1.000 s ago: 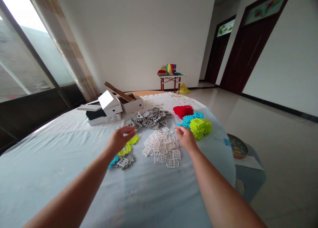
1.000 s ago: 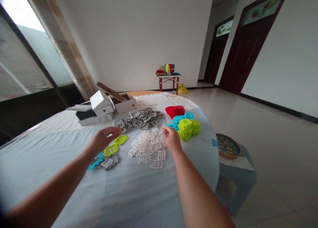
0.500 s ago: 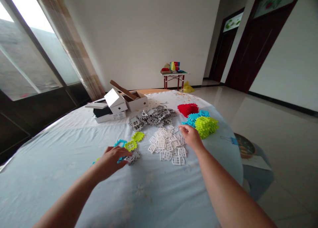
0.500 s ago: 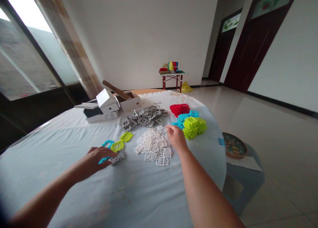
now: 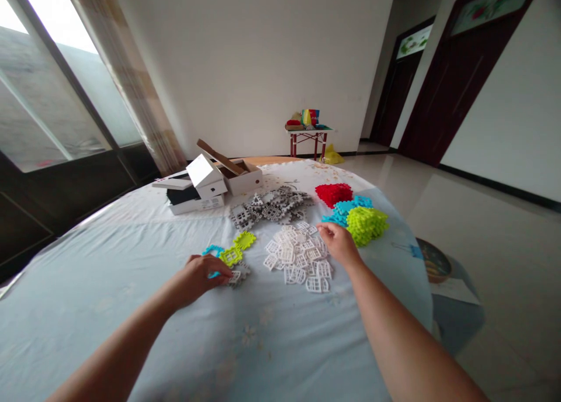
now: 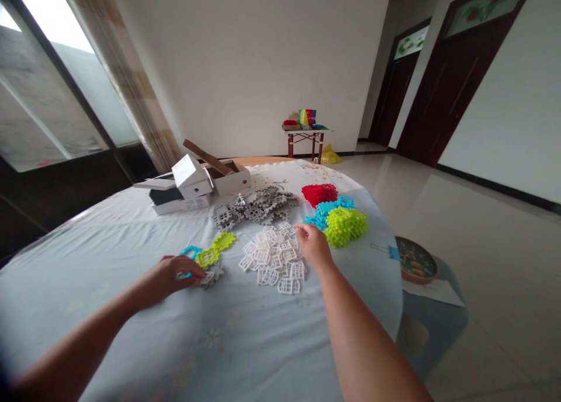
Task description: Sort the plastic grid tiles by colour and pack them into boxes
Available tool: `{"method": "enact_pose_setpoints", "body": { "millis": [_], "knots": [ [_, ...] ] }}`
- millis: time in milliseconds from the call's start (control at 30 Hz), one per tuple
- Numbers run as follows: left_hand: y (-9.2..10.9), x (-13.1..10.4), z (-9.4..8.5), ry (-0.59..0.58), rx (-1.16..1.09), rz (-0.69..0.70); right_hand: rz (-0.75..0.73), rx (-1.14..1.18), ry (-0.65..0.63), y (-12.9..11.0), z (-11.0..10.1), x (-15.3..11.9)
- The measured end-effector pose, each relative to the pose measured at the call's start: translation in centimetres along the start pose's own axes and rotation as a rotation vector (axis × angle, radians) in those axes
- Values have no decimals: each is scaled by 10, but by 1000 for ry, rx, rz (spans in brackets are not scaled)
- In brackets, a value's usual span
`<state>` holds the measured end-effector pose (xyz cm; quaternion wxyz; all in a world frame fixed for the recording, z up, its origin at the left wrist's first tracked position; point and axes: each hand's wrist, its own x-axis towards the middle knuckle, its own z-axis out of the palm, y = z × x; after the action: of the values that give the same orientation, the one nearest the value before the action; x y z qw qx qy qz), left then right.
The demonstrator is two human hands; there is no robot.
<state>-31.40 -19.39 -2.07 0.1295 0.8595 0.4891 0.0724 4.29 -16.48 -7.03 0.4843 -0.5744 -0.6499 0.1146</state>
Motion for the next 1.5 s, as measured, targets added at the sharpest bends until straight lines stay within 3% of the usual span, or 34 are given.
{"method": "enact_pose_setpoints", "body": {
  "millis": [167, 367, 567, 867, 1033, 1133, 1400, 1500],
  "knots": [
    [3, 2, 3, 37, 40, 36, 11, 8, -18, 0, 1, -1],
    [1, -1, -1, -33, 47, 112, -2, 7, -21, 1, 1, -2],
    [-4, -1, -6, -98, 50, 66, 0, 11, -30, 1, 1, -2],
    [-6, 7, -22, -213, -268, -21, -12, -12, -38, 1, 2, -2],
    [-10, 14, -18, 31, -381, -106, -2, -5, -22, 0, 3, -3],
    [3, 21, -14, 89, -419, -116, -7, 5, -27, -1, 3, -2],
    [65, 61, 6, 59, -587, -68, 1, 25, -27, 3, 2, -1],
    [75, 75, 14, 160, -672, -35, 12, 18, -24, 4, 1, 0]
  ]
}}
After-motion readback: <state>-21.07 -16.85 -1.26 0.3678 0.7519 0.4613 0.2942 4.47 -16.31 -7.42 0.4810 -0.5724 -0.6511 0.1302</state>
